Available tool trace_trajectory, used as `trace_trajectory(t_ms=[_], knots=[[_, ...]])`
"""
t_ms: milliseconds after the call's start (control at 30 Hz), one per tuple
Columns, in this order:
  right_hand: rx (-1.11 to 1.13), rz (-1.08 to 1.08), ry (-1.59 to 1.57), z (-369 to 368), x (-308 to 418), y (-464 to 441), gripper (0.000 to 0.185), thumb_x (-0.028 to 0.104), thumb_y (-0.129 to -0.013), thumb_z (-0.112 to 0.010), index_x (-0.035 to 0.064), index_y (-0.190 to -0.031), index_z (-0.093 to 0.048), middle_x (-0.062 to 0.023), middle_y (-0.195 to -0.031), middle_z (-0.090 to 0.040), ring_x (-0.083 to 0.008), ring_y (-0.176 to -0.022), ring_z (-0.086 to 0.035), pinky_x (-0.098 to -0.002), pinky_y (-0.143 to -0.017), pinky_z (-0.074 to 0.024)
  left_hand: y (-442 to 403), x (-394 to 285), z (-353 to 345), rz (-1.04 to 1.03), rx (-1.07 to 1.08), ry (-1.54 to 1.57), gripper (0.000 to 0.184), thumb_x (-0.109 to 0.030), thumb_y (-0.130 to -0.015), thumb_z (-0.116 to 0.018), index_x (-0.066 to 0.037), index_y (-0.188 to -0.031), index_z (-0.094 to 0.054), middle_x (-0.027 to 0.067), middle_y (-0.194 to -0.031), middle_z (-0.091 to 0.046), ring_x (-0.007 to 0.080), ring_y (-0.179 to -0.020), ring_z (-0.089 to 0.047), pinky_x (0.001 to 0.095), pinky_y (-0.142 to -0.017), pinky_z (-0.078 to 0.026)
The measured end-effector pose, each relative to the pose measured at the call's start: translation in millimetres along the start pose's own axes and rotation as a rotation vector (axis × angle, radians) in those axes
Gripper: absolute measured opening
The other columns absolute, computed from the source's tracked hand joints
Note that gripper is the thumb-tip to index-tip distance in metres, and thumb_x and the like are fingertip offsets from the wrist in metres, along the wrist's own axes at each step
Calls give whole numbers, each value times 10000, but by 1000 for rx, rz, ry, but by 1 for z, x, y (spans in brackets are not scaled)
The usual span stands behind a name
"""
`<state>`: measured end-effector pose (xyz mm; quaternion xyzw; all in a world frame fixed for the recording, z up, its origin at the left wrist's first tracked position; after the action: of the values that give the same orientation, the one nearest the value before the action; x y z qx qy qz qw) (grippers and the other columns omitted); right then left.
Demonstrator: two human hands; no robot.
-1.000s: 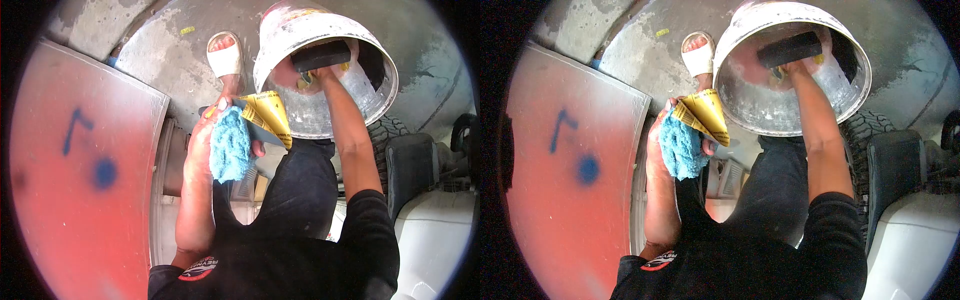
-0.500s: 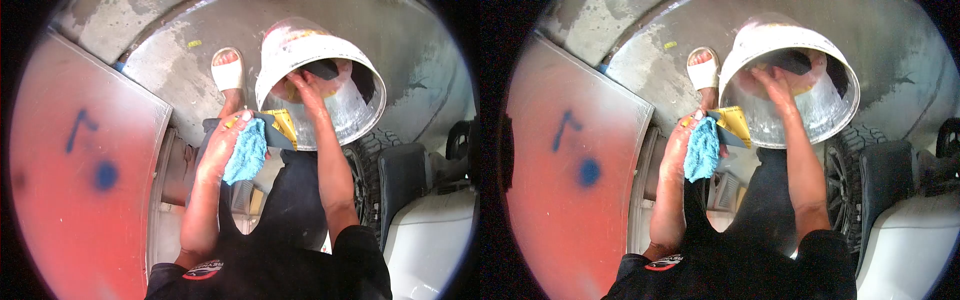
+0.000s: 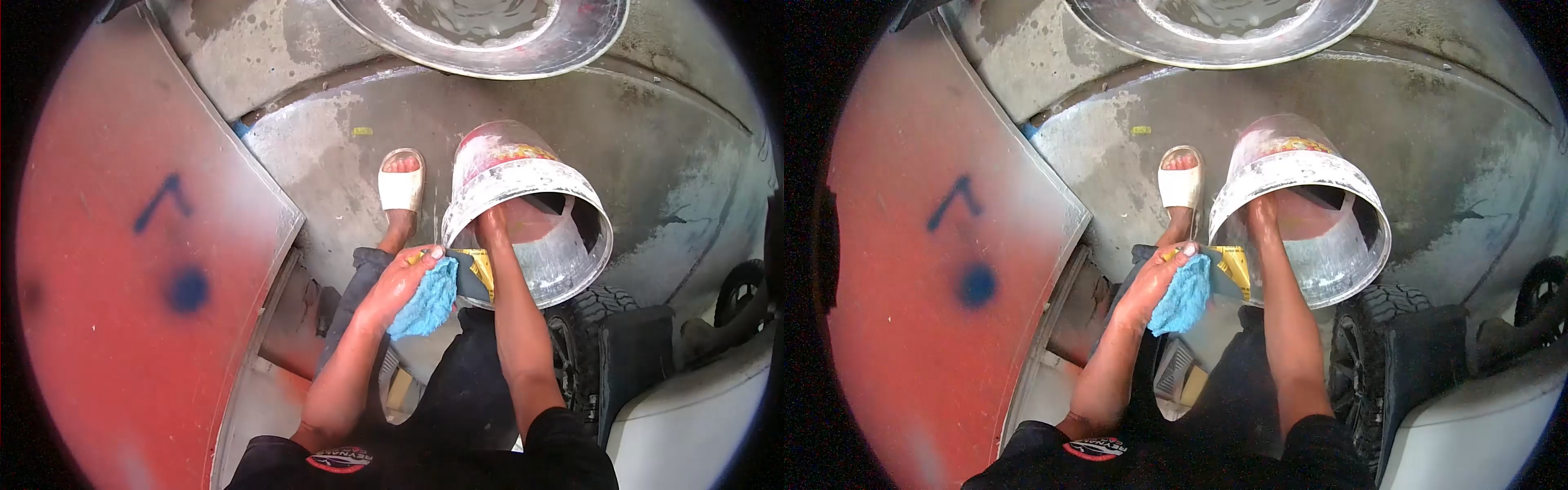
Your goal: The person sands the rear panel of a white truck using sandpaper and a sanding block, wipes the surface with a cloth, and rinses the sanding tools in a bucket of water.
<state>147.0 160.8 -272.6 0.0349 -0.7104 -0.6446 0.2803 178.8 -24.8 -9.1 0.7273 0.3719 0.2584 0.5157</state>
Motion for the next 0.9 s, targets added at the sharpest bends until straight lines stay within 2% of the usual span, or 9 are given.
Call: trace_trajectory(t_ms=[67,133,267,367,500,667,800,867,900], knots=[[88,3,202,-1,10,21,393,121,-865,-609,8,-1242,-605,-98,-1179,-655,-254,-1136,-583,-369,-980,-457,-1,-3,4,-38,-27,-26,362,-387,-1002,-570,-25,-1013,-589,76,-769,-649,200,-644,-680,336,-589,-564],[262,-152,-141,-32,46,75,418,84,-842,-603,-9,-1249,-596,-94,-1181,-653,-246,-1153,-577,-361,-997,-440,2,-8,3,-22,-59,74,355,-377,-1007,-561,-23,-1010,-587,91,-765,-655,214,-627,-679,348,-584,-570],[183,272,625,-36,77,79,364,42,-795,-592,-66,-1143,-604,-278,-1132,-640,-425,-1080,-605,-449,-951,-466,-5,1,15,-19,-96,223,415,-415,-987,-565,-5,-1036,-610,126,-734,-652,260,-580,-663,383,-558,-574],[75,316,414,-33,63,77,412,-3,-735,-583,-81,-1139,-585,-342,-1090,-606,-501,-1052,-576,-514,-923,-466,-6,-5,21,-107,-87,231,484,-456,-1006,-494,11,-1056,-609,159,-737,-662,286,-570,-662,399,-559,-579],[-8,468,817,-30,103,126,554,-83,-723,-541,-63,-1276,-530,-348,-1095,-589,-532,-1040,-571,-526,-910,-478,-2,-14,18,-117,-91,272,445,-455,-1013,-492,-19,-963,-569,146,-706,-652,287,-588,-683,394,-571,-577],[-1,267,1206,12,127,192,775,-144,-716,-520,-24,-1468,-379,-339,-1087,-578,-495,-959,-609,-518,-815,-505,-3,-13,26,-130,-90,265,484,-489,-1010,-477,-16,-964,-571,154,-698,-650,283,-588,-681,381,-573,-568],[2,182,1299,41,187,234,715,-169,-732,-506,-33,-1430,-436,-334,-1025,-621,-483,-896,-647,-522,-807,-527,1,-20,22,-126,-107,260,474,-486,-1010,-480,-23,-959,-566,153,-692,-648,287,-584,-678,379,-564,-562],[1,386,1241,48,232,258,653,-144,-751,-513,-21,-1392,-496,-263,-1058,-669,-396,-777,-661,-452,-738,-530,-2,-16,25,-106,-87,260,501,-481,-1021,-440,-2,-1076,-577,179,-736,-657,293,-586,-662,390,-581,-547],[-10,309,1125,53,255,268,614,-140,-776,-523,-21,-1379,-514,-244,-1054,-681,-353,-791,-675,-433,-722,-538,-4,-13,27,-97,-82,261,524,-478,-1027,-420,9,-1134,-583,192,-759,-661,295,-587,-654,395,-589,-540]])
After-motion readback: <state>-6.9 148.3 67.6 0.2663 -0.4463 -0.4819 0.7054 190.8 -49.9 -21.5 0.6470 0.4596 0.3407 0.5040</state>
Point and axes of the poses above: each hand's wrist, its own y-axis away from the middle knuckle, its own z-axis out of the back of the hand, x = y × z, the point moved 9 cm from there along -y, towards the middle knuckle
